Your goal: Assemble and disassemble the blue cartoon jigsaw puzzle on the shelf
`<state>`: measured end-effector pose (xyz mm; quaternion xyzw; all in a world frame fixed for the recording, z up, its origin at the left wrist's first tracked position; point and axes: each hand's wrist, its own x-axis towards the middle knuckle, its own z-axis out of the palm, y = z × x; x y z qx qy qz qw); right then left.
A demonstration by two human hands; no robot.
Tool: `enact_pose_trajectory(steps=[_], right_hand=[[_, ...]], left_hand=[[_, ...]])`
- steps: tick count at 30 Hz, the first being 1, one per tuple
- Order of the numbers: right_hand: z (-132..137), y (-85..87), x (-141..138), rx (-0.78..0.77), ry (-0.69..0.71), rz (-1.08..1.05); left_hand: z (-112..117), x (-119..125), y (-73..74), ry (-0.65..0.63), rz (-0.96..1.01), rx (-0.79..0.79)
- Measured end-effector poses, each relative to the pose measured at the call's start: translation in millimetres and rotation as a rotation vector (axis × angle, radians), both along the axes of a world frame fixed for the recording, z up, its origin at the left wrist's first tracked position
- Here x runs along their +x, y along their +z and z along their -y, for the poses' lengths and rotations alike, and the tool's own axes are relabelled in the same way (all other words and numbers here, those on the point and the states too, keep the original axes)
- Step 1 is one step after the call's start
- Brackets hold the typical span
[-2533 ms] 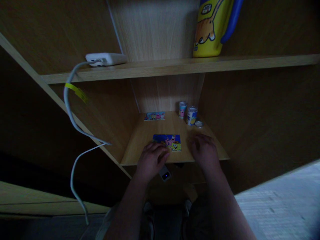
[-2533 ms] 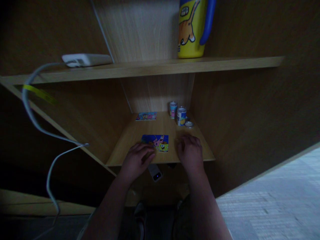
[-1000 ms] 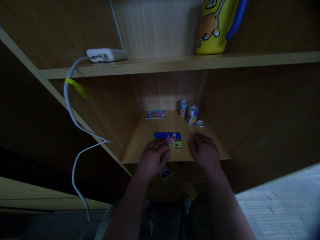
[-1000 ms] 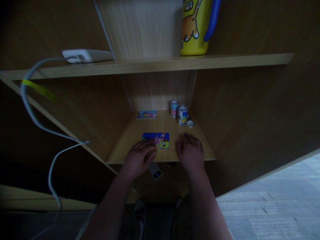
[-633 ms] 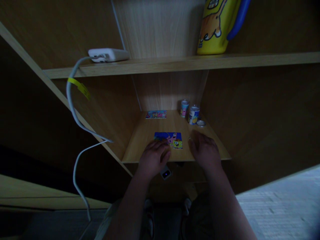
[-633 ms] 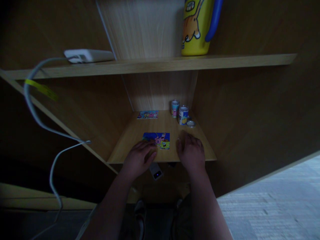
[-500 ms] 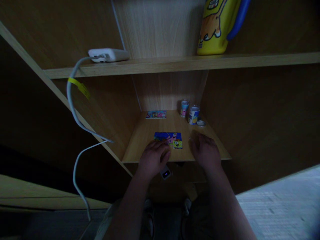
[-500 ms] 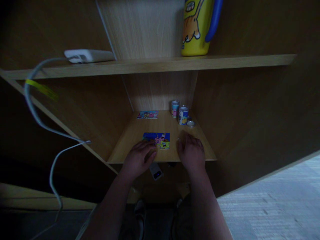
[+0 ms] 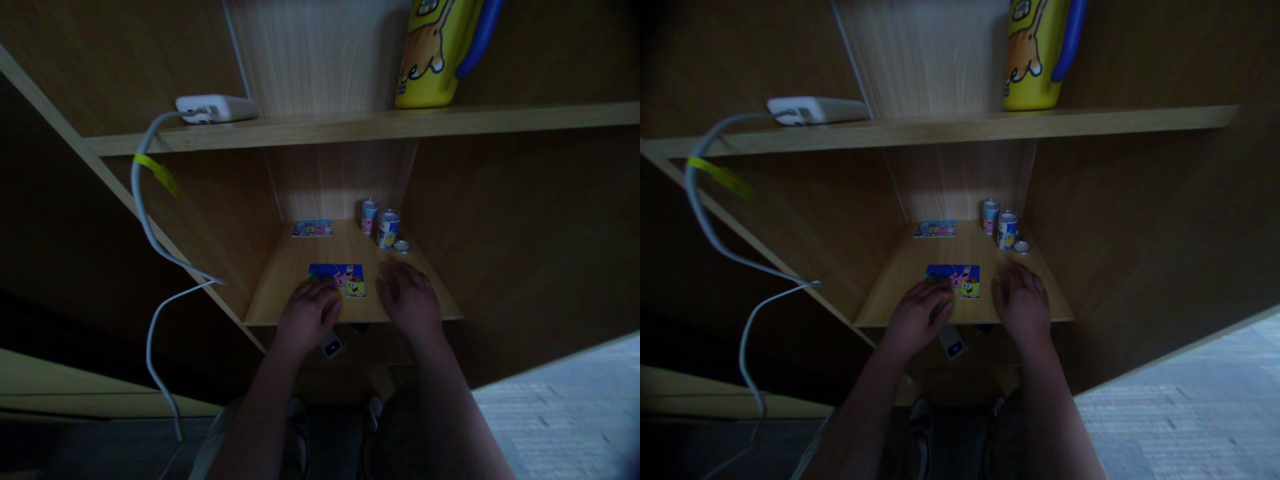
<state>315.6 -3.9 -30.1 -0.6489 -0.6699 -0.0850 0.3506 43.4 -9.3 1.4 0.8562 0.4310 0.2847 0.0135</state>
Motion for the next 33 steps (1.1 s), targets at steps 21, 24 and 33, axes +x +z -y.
enact_pose_trajectory(steps=[21,24,33], right_hand=[[-31,31.2,-41,-0.320,0.483,-0.107],[-37,36.8,-42,-0.357,0.451,-0.062],[-43,20.9,-46,-0.310,0.361,0.032]], left_hand=[[-53,9,18.6,0.118,-0.095,-0.151],[-70,14,12.7,-0.016,-0.007,-0.135],[-66,20,-1.5,-0.122,0.109,-0.143]])
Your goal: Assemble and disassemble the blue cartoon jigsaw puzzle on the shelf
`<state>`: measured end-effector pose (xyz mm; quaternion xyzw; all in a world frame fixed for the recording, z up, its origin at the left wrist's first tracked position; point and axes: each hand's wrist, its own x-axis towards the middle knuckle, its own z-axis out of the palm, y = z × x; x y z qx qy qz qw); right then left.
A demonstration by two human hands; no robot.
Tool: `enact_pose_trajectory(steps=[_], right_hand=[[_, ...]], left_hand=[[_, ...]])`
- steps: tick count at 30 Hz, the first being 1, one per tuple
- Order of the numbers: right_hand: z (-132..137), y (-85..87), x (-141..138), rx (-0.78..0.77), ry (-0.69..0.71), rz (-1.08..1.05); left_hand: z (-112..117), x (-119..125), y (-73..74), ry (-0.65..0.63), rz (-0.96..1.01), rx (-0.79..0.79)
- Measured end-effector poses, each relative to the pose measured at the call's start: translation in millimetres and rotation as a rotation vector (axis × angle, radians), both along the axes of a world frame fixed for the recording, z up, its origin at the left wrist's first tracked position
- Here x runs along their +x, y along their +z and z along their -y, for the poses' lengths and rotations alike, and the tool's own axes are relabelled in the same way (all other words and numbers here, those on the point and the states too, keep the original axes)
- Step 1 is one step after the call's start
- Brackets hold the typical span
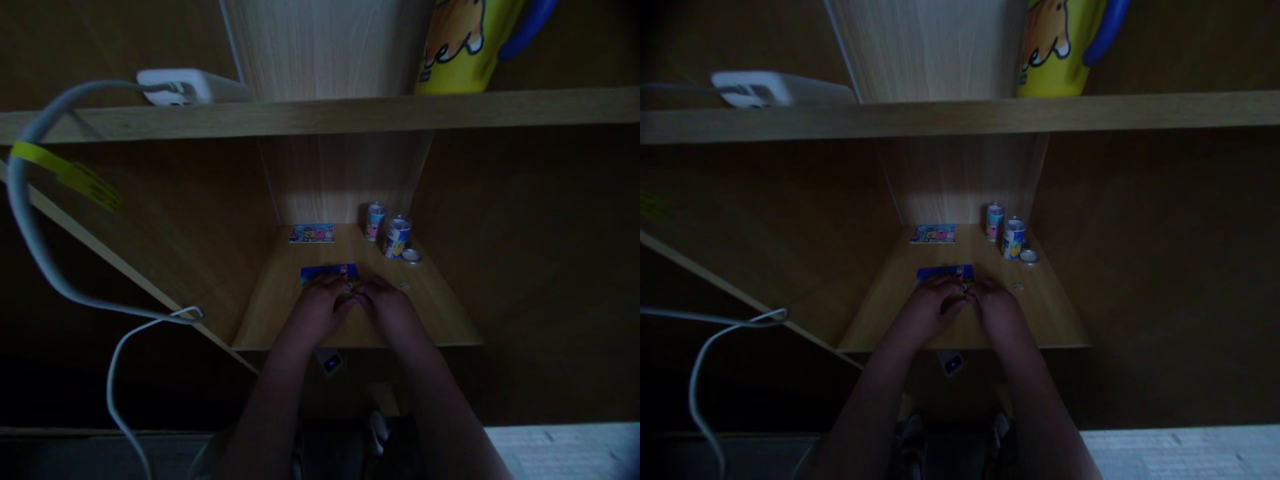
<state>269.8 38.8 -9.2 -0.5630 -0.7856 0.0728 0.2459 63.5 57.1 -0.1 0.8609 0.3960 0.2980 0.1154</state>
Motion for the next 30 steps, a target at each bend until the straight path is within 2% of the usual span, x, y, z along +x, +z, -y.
enact_pose_trajectory(steps=[7,18,30], right_hand=[[5.2,-1.5,2.7,0.075,0.014,-0.092],[8.0,5.4,1.9,0.036,0.034,-0.102],[9.2,2.7,1.4,0.040,0.063,-0.106]], left_hand=[[-5.2,-0.1,-4.3,-0.011,0.013,-0.013],[-3.9,0.6,-0.7,0.028,-0.038,0.014],[-2.5,0.7,-1.2,0.055,-0.054,-0.009]])
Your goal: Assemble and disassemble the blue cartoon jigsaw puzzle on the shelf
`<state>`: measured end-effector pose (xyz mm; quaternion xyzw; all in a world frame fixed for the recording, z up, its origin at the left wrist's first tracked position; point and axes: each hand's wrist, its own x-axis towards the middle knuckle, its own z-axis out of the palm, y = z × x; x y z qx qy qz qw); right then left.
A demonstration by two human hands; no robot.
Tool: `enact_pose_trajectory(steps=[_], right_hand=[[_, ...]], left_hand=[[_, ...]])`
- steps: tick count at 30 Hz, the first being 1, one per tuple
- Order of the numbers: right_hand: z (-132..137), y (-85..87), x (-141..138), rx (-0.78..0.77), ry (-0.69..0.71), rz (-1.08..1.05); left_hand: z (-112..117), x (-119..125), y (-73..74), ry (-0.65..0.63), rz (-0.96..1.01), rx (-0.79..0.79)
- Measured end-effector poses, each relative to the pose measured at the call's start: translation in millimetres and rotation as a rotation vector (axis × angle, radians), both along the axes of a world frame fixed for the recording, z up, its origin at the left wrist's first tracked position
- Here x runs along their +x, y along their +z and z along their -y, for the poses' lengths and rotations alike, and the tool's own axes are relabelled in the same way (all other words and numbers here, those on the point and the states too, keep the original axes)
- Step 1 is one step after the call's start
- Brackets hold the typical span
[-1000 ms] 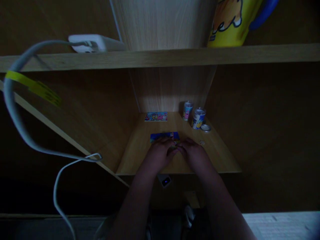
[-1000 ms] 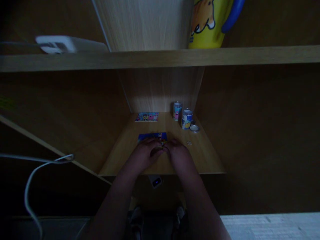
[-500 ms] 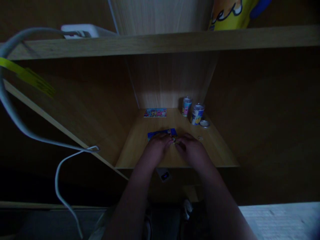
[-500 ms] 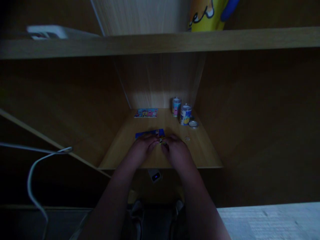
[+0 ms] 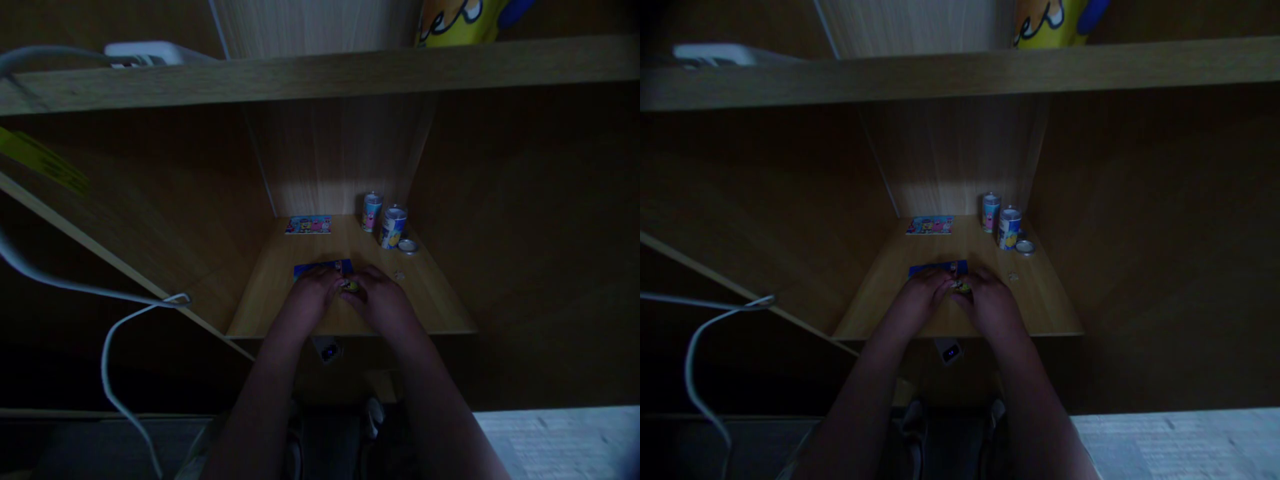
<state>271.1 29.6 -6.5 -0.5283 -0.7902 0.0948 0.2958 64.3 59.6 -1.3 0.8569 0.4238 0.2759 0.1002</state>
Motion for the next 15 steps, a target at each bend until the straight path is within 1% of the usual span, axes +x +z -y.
enact_pose_trajectory(steps=[5,9,15], right_hand=[[0.2,2.6,-0.7,-0.007,0.029,0.015],[1.0,2.9,-1.4,-0.008,0.014,0.041],[-1.4,-1.2,-1.2,0.011,0.011,0.038]], left_hand=[[0.0,0.3,-2.2,0.004,0.002,0.007],[0.6,1.2,-2.9,0.015,0.010,0.021],[7.6,2.8,3.7,-0.017,0.054,0.027]])
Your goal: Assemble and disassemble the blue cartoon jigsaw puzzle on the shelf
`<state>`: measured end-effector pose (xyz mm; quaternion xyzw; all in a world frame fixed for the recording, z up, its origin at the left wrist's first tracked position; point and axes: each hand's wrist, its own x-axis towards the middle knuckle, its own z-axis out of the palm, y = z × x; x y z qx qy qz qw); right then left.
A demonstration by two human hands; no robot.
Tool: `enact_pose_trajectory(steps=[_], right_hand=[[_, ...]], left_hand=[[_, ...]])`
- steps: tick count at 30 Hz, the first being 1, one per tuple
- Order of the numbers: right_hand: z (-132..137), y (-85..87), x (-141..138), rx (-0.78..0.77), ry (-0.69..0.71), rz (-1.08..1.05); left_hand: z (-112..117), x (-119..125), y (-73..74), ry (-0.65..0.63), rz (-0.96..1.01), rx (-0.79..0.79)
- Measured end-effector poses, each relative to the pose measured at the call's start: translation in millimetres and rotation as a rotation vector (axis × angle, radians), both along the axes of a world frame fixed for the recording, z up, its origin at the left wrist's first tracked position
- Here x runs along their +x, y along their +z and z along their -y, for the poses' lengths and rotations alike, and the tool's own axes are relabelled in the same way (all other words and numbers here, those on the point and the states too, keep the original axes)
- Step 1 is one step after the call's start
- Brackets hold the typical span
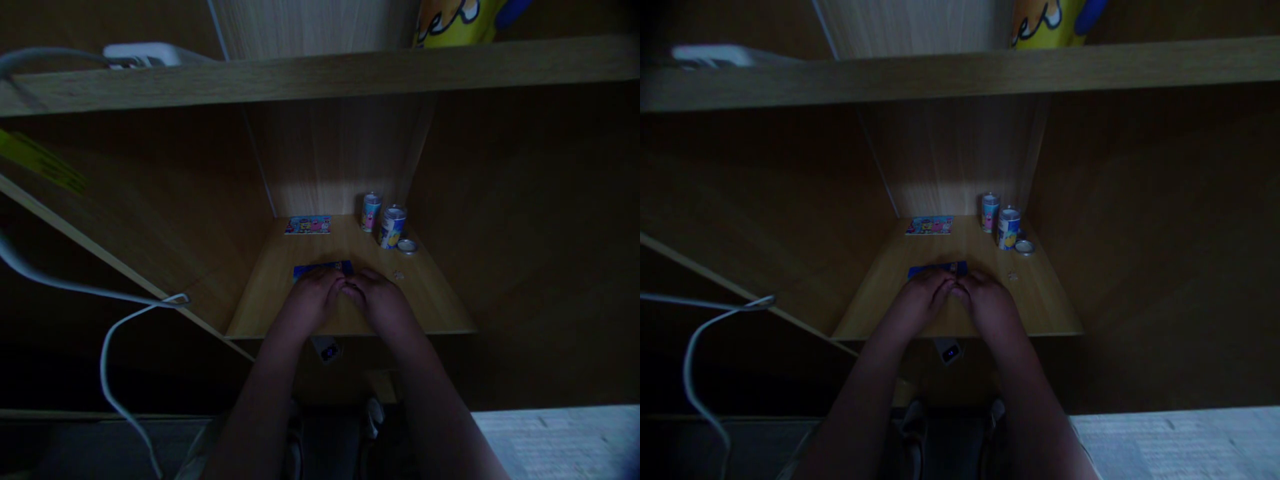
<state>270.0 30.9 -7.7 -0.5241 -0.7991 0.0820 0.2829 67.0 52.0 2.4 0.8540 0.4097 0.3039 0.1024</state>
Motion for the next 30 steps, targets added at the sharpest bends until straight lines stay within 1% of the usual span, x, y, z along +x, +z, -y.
enact_pose_trajectory(steps=[4,8,14,18,22,25,30], right_hand=[[-2.0,-2.4,0.7,0.017,0.004,0.018],[-2.3,-2.6,0.8,0.019,-0.007,0.023],[-2.3,-3.2,0.8,0.039,-0.016,0.018],[-0.6,-1.3,0.7,0.056,0.005,-0.006],[1.2,1.5,-0.2,0.046,0.016,-0.038],[2.2,2.1,-0.9,0.043,0.041,-0.102],[3.8,3.1,-1.6,0.026,0.063,-0.168]], left_hand=[[3.9,0.0,2.8,-0.044,0.025,0.000],[4.3,-0.5,2.2,-0.079,0.020,0.000],[-1.3,0.3,-1.0,-0.072,-0.030,-0.018],[-3.5,0.4,-2.4,-0.085,-0.015,-0.027],[-2.1,0.2,0.1,-0.056,-0.040,-0.023],[-1.6,0.0,1.9,-0.014,-0.076,-0.021],[-3.0,0.0,1.2,0.018,-0.092,-0.015]])
